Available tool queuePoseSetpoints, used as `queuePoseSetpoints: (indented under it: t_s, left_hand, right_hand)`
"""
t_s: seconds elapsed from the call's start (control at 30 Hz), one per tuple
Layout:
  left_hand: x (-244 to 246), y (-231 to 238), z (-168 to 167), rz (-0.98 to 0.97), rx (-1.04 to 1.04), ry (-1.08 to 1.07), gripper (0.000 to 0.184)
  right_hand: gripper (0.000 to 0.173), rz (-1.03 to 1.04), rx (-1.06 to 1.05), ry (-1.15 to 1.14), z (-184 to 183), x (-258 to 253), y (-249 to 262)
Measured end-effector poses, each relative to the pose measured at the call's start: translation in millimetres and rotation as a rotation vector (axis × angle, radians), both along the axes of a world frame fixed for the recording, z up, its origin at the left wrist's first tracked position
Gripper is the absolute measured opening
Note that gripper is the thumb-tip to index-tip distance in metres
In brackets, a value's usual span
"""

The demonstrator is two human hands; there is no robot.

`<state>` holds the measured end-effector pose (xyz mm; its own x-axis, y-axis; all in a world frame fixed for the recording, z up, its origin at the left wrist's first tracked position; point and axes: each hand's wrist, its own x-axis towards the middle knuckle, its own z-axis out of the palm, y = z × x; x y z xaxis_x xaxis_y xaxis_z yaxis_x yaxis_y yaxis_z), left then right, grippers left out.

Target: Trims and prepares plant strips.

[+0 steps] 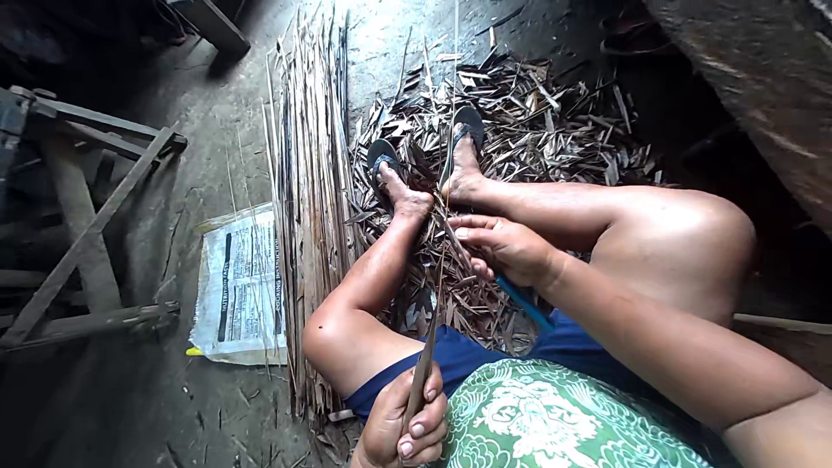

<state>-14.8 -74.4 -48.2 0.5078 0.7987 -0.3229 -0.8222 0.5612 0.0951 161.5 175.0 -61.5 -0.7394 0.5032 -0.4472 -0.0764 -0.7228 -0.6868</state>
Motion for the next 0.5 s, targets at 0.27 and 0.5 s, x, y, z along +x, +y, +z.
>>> queuePoseSetpoints:
  t_s: [0.27, 0.5]
  left_hand:
    - [3.9, 11.5, -4.2, 0.037, -0.007, -0.176, 0.023]
    - [5.7, -4.8, 6.3, 0.002, 0.035, 0.485, 0.029]
  right_hand:
    - [0.031, 0.208, -0.058, 0.122, -1.6, 6.7, -55.4]
    - [0.028, -0.072, 0.084, -0.031, 0.6, 5.0, 34.2]
